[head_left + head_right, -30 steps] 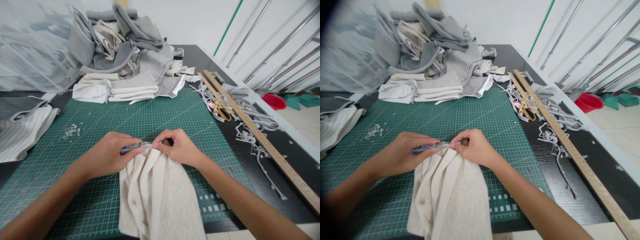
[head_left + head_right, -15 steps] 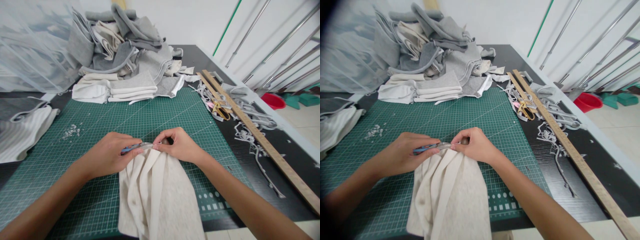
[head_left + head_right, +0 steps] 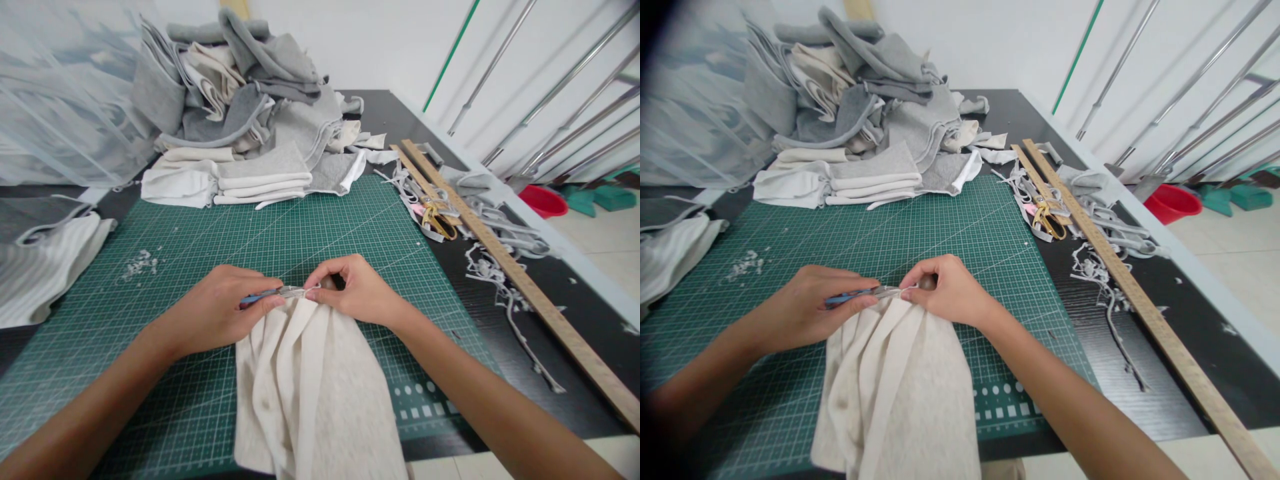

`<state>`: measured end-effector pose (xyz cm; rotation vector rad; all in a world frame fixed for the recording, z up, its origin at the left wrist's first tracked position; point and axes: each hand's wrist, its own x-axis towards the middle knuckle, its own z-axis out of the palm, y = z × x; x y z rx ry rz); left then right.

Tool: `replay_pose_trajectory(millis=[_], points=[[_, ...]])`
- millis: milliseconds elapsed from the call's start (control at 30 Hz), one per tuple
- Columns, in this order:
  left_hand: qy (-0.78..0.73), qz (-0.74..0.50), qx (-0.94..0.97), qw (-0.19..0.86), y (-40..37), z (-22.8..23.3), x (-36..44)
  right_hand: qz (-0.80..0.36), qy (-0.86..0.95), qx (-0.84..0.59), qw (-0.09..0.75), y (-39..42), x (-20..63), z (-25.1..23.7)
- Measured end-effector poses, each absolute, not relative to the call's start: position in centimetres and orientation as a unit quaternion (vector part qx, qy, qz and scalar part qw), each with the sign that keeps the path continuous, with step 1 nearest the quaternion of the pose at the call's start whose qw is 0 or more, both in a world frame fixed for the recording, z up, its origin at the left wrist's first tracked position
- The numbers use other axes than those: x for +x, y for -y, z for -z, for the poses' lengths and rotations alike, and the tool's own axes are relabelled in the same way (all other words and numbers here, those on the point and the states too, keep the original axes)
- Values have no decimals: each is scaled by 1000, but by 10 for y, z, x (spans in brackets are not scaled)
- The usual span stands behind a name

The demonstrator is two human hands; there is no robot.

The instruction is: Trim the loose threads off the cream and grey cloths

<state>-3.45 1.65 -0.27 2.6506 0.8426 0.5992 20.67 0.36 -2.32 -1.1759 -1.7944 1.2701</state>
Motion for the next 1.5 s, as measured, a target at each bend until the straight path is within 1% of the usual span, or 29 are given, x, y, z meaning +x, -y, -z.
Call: replay_pose_trajectory(millis=[100,367,600,867,1200,1500], points=[[-300,-183,925,145,-17,4,-35,-484,681,-447,319,-3,207,22],[-297,-192,924,146,-17,3,-35,-476,684,-453,316,-2,206,21],[-307,-173,922,158,-18,8,-39,-477,682,-454,319,-3,206,22],[-304,-161,927,149,-19,10,-41,-480,676,-457,322,-2,206,20],[-298,-167,931,129,-18,12,-37,-471,685,-446,333,-3,207,22],[-291,-167,932,137,-17,12,-36,-461,694,-429,348,-3,208,27]])
